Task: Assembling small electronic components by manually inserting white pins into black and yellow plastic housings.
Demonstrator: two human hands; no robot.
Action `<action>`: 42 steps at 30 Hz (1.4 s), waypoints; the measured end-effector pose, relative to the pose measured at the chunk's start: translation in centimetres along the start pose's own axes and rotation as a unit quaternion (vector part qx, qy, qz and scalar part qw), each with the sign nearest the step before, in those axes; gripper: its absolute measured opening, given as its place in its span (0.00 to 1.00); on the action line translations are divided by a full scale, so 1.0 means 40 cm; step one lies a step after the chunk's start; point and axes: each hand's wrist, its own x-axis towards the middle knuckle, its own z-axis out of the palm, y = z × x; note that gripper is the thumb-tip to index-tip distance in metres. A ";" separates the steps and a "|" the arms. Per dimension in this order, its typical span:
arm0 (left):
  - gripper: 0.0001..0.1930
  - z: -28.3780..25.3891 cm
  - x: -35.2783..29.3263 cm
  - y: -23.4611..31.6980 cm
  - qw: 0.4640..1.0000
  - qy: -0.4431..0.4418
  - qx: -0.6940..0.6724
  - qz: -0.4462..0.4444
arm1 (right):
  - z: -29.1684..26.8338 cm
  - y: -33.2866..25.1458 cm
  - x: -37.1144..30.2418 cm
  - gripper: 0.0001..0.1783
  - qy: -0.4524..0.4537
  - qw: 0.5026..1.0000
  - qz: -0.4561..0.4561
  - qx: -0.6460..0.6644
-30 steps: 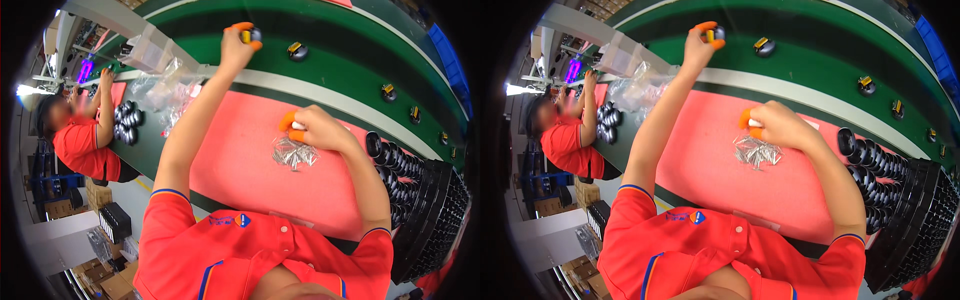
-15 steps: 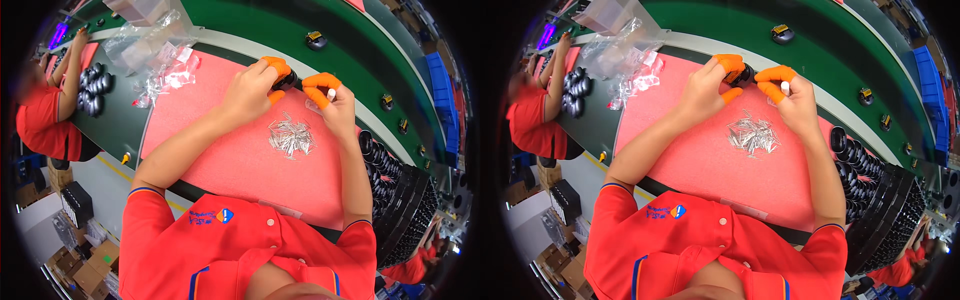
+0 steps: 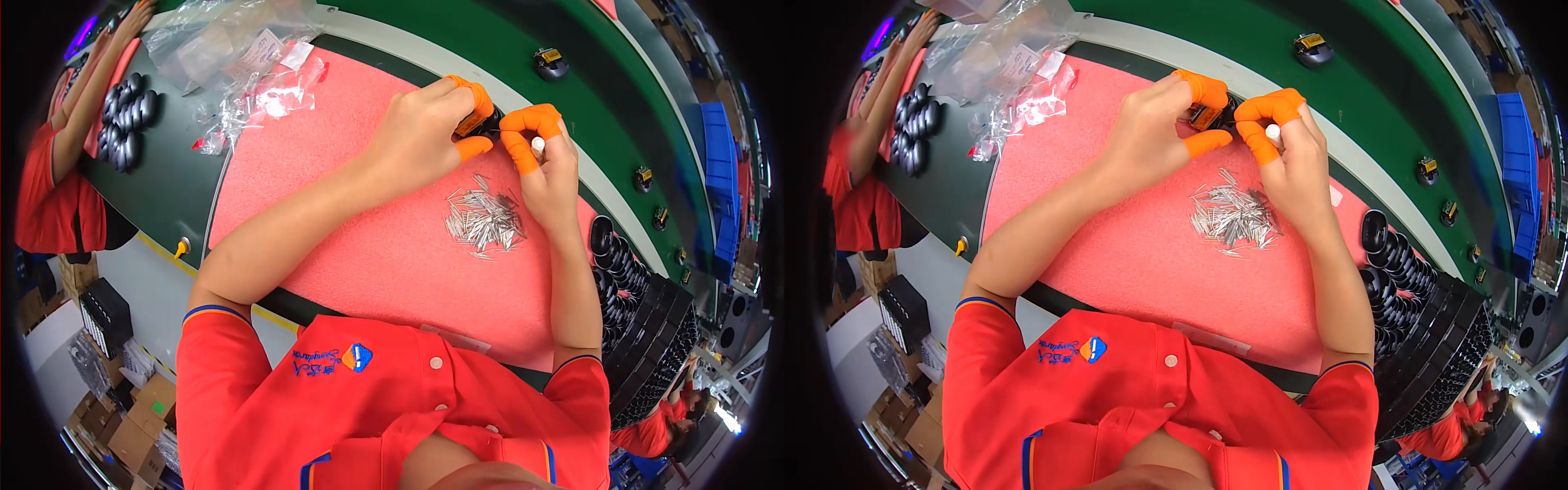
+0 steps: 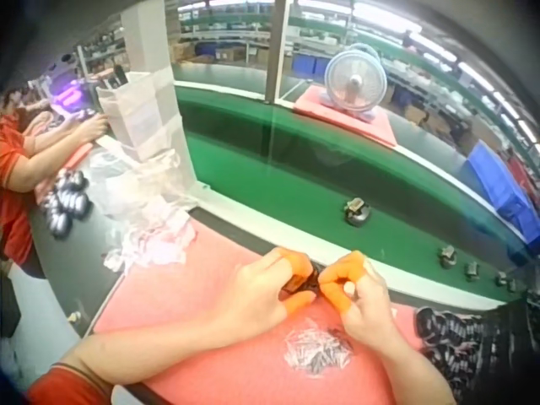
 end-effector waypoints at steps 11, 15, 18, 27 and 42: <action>0.18 0.016 -0.006 -0.003 0.999 0.027 -0.018 -0.025 | 0.017 0.007 -0.021 0.14 0.064 0.996 -0.059 -0.036; 0.17 0.014 -0.009 0.001 0.999 0.009 -0.010 -0.034 | 0.026 0.008 -0.028 0.17 0.070 0.992 -0.094 -0.048; 0.18 0.012 -0.009 -0.004 0.999 0.013 -0.021 -0.029 | 0.025 0.012 -0.024 0.17 0.070 0.992 -0.095 -0.048; 0.25 0.040 -0.004 0.015 0.995 0.027 -0.089 -0.036 | -0.039 0.024 0.003 0.12 -0.005 0.993 -0.097 0.072; 0.17 0.056 -0.035 0.107 0.977 -0.153 -0.146 0.034 | -0.066 -0.027 -0.011 0.36 -0.035 0.666 0.007 0.745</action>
